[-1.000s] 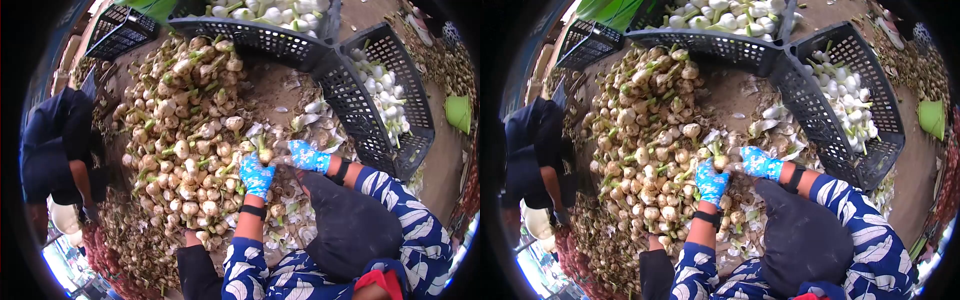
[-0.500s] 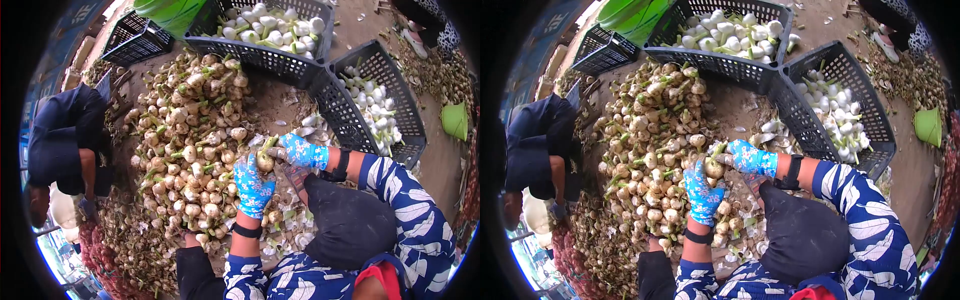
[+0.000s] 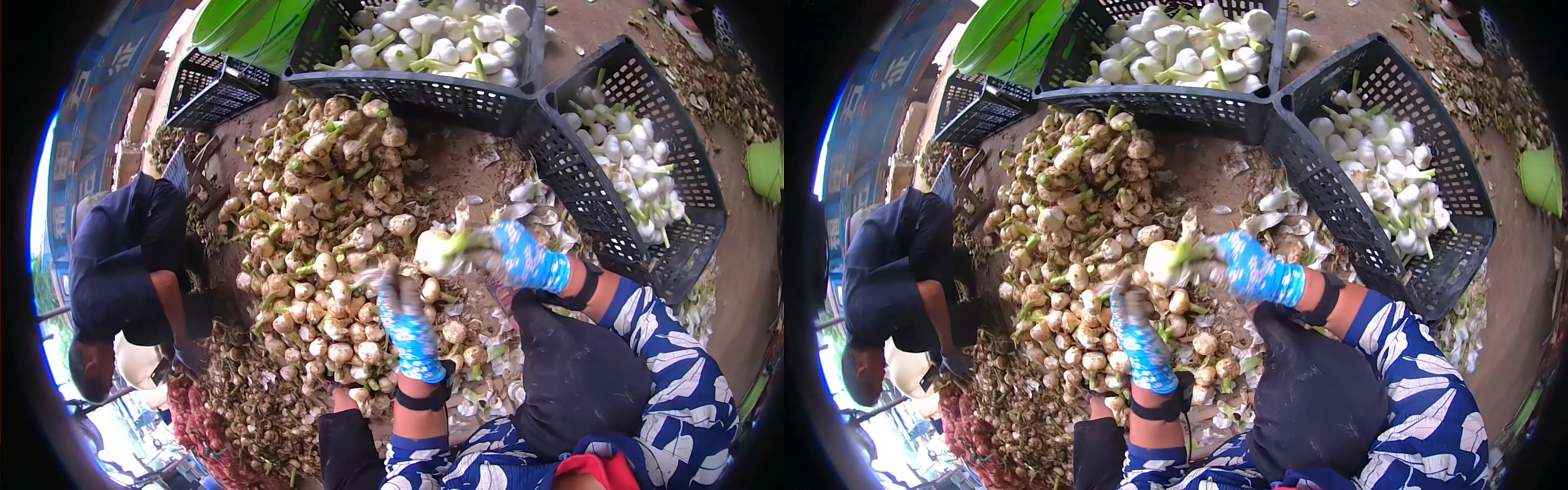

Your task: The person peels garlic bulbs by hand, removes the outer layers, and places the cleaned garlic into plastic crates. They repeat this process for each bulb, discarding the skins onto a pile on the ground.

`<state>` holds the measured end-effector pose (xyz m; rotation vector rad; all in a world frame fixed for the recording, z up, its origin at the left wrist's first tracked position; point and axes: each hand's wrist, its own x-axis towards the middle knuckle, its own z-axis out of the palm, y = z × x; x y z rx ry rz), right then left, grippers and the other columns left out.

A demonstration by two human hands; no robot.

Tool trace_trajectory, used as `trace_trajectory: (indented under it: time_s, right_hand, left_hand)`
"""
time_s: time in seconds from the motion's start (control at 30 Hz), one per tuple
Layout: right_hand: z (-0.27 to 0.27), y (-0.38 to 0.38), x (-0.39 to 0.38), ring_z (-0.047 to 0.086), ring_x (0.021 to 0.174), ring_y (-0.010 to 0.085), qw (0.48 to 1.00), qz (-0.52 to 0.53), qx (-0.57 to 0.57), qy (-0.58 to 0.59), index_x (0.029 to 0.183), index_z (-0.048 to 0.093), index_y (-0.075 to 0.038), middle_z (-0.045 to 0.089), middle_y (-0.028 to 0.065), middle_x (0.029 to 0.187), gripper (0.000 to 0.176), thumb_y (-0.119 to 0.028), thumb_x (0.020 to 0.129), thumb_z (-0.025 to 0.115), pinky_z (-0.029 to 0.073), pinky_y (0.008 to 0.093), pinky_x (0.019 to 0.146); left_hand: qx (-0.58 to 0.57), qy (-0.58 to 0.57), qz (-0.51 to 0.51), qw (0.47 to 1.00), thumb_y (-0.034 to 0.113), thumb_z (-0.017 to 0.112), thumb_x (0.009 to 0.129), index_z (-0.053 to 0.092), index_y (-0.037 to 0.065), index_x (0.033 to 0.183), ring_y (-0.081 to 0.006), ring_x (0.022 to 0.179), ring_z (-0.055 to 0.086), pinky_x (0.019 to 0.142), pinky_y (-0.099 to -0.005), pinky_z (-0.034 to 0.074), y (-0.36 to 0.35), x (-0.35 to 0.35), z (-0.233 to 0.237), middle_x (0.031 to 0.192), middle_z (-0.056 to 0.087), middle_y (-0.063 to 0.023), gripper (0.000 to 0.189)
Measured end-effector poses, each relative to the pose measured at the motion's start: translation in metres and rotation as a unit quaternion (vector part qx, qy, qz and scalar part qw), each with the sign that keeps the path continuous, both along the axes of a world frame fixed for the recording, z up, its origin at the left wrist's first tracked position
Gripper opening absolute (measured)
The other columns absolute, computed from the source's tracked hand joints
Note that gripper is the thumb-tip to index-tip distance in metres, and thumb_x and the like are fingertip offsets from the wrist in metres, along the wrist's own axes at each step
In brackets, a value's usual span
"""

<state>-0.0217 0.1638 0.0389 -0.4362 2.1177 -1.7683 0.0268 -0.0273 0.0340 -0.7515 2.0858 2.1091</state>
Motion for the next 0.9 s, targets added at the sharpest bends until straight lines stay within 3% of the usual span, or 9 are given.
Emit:
trace_trajectory:
  time_s: [0.1,0.17,0.3,0.43,0.5,0.63,0.77,0.83,0.9]
  right_hand:
    - [-0.001,-0.007,0.006,0.06,0.068,0.0323,0.992,0.051,0.07,0.09,0.098,0.062,-0.003,0.061,0.0174,0.075,0.025,-0.024,0.085,0.057,0.047,0.037,0.063]
    - [-0.008,-0.002,0.002,0.053,0.06,0.0349,0.99,0.09,0.106,0.01,0.079,0.059,-0.003,0.054,0.0199,0.065,0.023,-0.025,0.084,0.058,0.042,0.0399,0.055]
    - [-0.014,-0.003,0.014,0.056,0.065,0.0352,0.94,0.167,0.22,0.2,0.083,0.057,-0.006,0.055,0.0137,0.069,0.02,-0.021,0.071,0.06,0.044,0.0429,0.057]
    - [0.007,-0.003,0.006,0.059,0.061,0.0332,0.92,0.121,0.275,0.252,0.076,0.058,-0.007,0.056,0.0128,0.064,0.016,-0.018,0.064,0.06,0.046,0.0408,0.052]
    - [-0.006,0.0,-0.008,0.06,0.059,0.0307,0.919,0.048,0.317,0.229,0.077,0.06,-0.007,0.059,0.0126,0.064,0.016,-0.018,0.066,0.06,0.046,0.0408,0.049]
    - [-0.039,0.011,-0.017,0.06,0.058,0.0313,0.9,0.111,0.384,0.172,0.071,0.061,-0.007,0.061,0.0138,0.067,0.013,-0.018,0.064,0.061,0.046,0.0419,0.05]
    - [-0.013,0.055,0.019,0.058,0.057,0.0303,0.947,0.293,0.113,0.066,0.084,0.059,-0.004,0.056,0.0107,0.059,0.023,-0.027,0.079,0.061,0.045,0.0398,0.051]
    - [-0.061,0.101,0.065,0.059,0.057,0.0256,0.897,0.1,-0.425,-0.077,0.098,0.054,-0.006,0.057,0.0074,0.059,0.029,-0.031,0.085,0.059,0.046,0.0349,0.05]
    - [-0.084,0.124,0.059,0.059,0.057,0.0242,0.95,0.116,-0.285,-0.052,0.101,0.055,-0.005,0.058,0.0073,0.064,0.032,-0.034,0.086,0.054,0.047,0.0333,0.052]
  left_hand:
    - [-0.246,0.122,-0.109,0.955,0.015,0.07,0.08,0.056,0.0,0.112,-0.0135,0.086,0.055,0.077,-0.0279,0.045,0.019,-0.004,-0.001,0.093,0.059,-0.0056,0.039]
    - [-0.022,0.009,-0.073,0.997,0.016,0.066,0.084,0.058,0.001,0.1,-0.011,0.083,0.052,0.077,-0.0269,0.045,0.017,-0.003,-0.013,0.093,0.058,-0.0044,0.024]
    - [-0.237,0.076,-0.102,0.963,0.014,0.063,0.085,0.059,0.001,0.098,-0.0115,0.076,0.054,0.07,-0.026,0.047,0.018,0.007,-0.024,0.085,0.06,-0.004,0.019]
    - [-0.081,-0.026,-0.045,0.995,0.01,0.062,0.085,0.06,0.0,0.095,-0.0124,0.076,0.056,0.071,-0.0268,0.047,0.021,0.016,-0.017,0.085,0.061,-0.0059,0.014]
    - [-0.205,0.165,-0.165,0.95,0.005,0.06,0.085,0.06,0.001,0.092,-0.0132,0.076,0.057,0.07,-0.0269,0.047,0.019,0.019,-0.011,0.085,0.061,-0.0071,0.009]
    - [-0.049,0.153,-0.206,0.965,-0.002,0.061,0.079,0.059,0.003,0.087,-0.0211,0.082,0.057,0.075,-0.0318,0.046,0.015,0.023,0.027,0.084,0.059,-0.008,0.011]
    - [0.367,0.107,0.064,0.922,0.008,0.063,0.082,0.055,0.005,0.096,-0.0248,0.101,0.056,0.088,-0.0402,0.047,-0.021,0.009,0.04,0.102,0.059,-0.0099,0.016]
    - [0.389,0.117,0.099,0.908,0.008,0.056,0.085,0.057,0.008,0.107,-0.0284,0.111,0.052,0.093,-0.0445,0.044,-0.054,0.013,0.004,0.118,0.055,-0.0125,0.022]
    - [0.382,0.122,0.09,0.912,0.008,0.057,0.084,0.056,0.007,0.109,-0.0272,0.109,0.053,0.091,-0.0408,0.046,-0.05,0.008,0.006,0.119,0.054,-0.013,0.025]
